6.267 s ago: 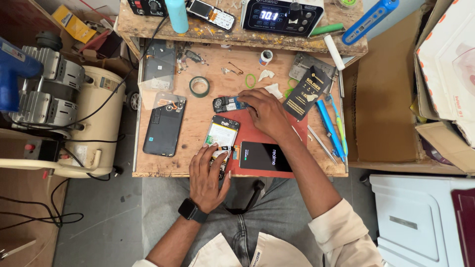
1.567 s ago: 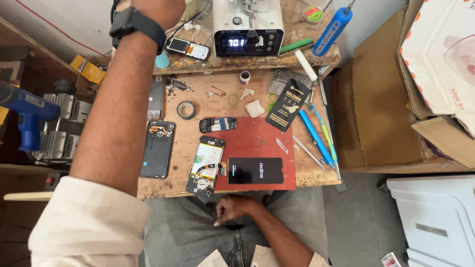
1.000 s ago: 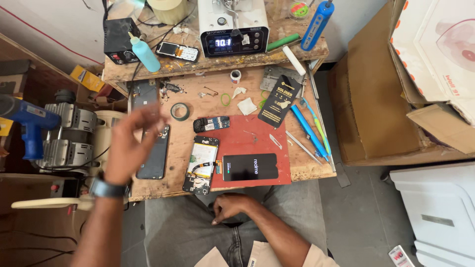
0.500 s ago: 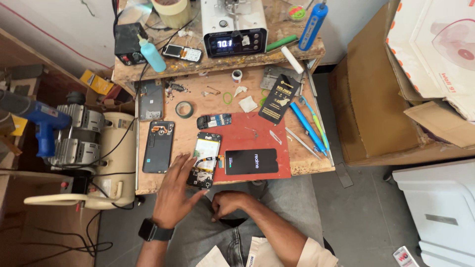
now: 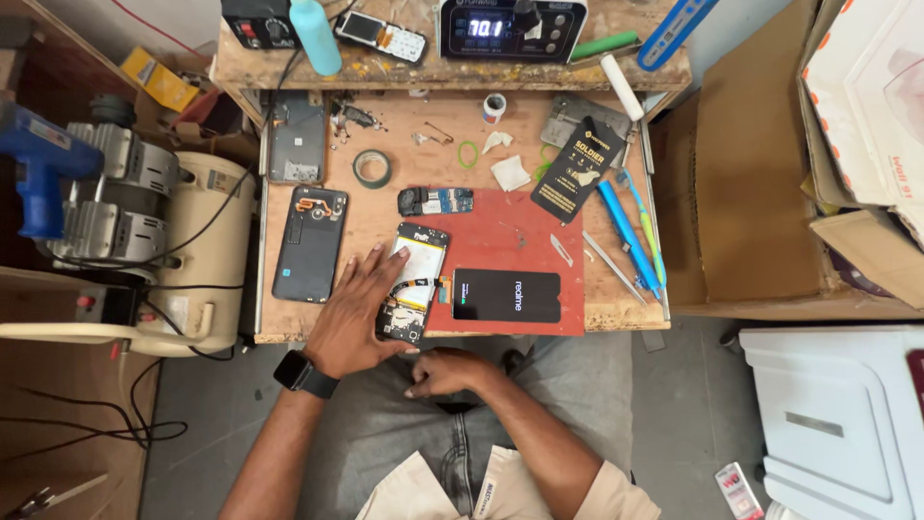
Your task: The person cleans a mobile phone screen using a cloth, then attaches the screen to the phone chassis by pressing the components together and reconnecting internal ribbons.
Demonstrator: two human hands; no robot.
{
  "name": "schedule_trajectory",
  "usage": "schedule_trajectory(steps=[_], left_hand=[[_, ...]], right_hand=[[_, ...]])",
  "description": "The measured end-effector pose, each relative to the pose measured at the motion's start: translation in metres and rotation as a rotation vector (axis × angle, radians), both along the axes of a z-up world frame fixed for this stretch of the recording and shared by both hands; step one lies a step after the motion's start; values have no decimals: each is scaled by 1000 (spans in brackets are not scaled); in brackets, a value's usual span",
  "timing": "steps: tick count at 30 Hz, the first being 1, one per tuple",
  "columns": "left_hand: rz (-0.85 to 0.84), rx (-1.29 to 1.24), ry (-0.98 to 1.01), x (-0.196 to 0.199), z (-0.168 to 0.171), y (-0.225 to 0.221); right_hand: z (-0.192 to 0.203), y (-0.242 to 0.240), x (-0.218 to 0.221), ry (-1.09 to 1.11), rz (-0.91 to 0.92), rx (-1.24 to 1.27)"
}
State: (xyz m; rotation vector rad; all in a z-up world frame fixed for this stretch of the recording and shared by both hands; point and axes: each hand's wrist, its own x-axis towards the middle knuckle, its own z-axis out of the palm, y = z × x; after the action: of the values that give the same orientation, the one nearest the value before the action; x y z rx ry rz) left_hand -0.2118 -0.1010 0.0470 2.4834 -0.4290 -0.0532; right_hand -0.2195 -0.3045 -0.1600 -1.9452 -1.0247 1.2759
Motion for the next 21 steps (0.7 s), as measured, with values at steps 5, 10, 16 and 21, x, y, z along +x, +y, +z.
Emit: schedule_trajectory(steps=[5, 10, 16, 21], left_hand=[[72, 14, -45, -8, -9, -3], [99, 11, -111, -7, -12, -4], [103, -81, -150, -6, -16, 0], [108, -6, -154, -7, -17, -1]], right_hand=[[8, -14, 1, -30, -52, -65], [20, -17, 3, -32, -94, -89], [25, -16, -1, -21, -80, -122], [26, -12, 0, -12, -107, -105]])
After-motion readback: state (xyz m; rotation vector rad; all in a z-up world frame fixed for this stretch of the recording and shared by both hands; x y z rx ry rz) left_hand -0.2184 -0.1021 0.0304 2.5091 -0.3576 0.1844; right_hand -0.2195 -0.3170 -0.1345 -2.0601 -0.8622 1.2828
